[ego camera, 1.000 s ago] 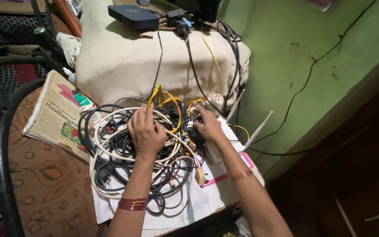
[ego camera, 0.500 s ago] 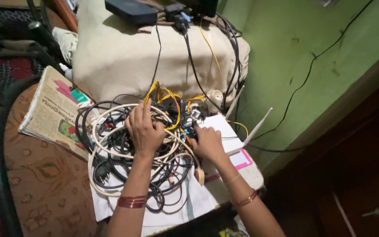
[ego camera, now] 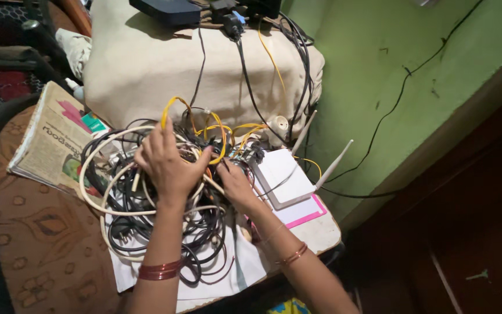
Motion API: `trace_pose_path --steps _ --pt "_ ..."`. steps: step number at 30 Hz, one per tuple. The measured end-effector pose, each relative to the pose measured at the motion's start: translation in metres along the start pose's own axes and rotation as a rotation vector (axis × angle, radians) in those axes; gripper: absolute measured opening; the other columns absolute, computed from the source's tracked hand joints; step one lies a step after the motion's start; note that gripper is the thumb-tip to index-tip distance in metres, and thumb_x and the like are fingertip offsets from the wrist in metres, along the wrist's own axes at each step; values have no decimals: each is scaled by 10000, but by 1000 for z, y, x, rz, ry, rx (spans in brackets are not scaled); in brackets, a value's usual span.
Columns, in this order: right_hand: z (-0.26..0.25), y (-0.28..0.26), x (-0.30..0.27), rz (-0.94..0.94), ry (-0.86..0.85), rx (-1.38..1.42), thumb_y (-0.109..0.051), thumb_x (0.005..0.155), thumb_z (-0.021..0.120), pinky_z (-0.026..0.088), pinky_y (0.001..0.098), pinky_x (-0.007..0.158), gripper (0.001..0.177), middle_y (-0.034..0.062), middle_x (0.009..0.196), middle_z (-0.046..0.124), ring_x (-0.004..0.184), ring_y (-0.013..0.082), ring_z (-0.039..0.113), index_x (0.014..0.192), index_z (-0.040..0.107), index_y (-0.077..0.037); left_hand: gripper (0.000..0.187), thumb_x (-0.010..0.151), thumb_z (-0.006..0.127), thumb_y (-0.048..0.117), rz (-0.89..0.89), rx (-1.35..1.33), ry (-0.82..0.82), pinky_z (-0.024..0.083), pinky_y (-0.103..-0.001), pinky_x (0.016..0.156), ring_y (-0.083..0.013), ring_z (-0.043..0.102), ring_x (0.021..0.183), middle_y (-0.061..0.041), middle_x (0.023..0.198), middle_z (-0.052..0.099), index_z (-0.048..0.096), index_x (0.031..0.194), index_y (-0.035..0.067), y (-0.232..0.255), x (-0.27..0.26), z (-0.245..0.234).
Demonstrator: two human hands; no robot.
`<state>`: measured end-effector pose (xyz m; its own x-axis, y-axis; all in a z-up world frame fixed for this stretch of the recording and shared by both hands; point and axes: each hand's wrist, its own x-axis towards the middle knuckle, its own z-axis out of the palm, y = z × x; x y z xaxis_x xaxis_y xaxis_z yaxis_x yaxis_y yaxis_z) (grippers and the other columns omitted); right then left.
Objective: The person untangles and organizes a large pile of mixed electrical cables and power adapters on a table. They separate individual cords, coil them, and place them into a more orderly arrangement.
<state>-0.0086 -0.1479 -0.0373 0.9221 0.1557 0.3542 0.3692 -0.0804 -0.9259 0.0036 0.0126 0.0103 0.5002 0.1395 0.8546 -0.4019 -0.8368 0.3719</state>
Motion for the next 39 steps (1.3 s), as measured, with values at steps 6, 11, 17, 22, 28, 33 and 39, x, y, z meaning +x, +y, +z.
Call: trace_pose_path --steps 6,11,17,22,28,33,39 --pt "-2 13 -46 -1 67 -417 -372 1051 504 415 357 1026 708 230 1307 585 1191 305 579 1618 233 -47 990 659 798 394 -136 106 -179 250 -550 1114 -326 514 1200 -167 1194 593 469 1518 29 -4 -9 16" --pt "-50 -3 -52 297 -55 -856 -528 990 559 527 391 808 511 208 975 781 881 297 726 1153 797 -105 1002 630 782 376 -149 123 -188 228 -554 1135 -325 516 1206 -169 1197 598 457 1513 33 -9 -10 24" --pt "-86 -3 -4 -219 95 -628 -93 800 700 574 403 763 380 158 998 718 882 326 720 1178 728 -69 951 651 749 339 -116 102 -168 234 -564 1130 -343 509 1229 -184 1216 596 469 1505 28 -10 -10 25" --pt "-37 14 -23 -312 70 -930 6 688 720 521 441 863 592 188 1079 689 1006 402 655 1272 647 -48 925 634 709 272 -102 108 -95 247 -565 1126 -371 492 1236 -183 1227 598 504 1508 47 -9 -18 20" --pt "-81 -2 -27 -70 347 -542 9 853 617 595 337 786 321 69 956 767 878 200 763 1112 750 -126 877 636 678 223 -90 77 -40 254 -570 1132 -375 491 1261 -184 1226 593 526 1478 31 -13 -17 22" --pt "-92 -9 -24 -191 304 -792 38 789 624 558 356 861 465 149 1059 668 954 269 682 1217 708 -124 867 648 671 212 -77 67 -42 250 -573 1138 -375 493 1274 -192 1230 592 525 1480 15 -12 -16 22" --pt "-44 5 -25 -285 51 -954 11 747 681 502 433 968 625 173 1131 632 1091 378 602 1355 595 -106 837 667 670 210 -96 46 -56 250 -580 1154 -376 494 1272 -188 1250 603 539 1472 20 -13 -19 23"
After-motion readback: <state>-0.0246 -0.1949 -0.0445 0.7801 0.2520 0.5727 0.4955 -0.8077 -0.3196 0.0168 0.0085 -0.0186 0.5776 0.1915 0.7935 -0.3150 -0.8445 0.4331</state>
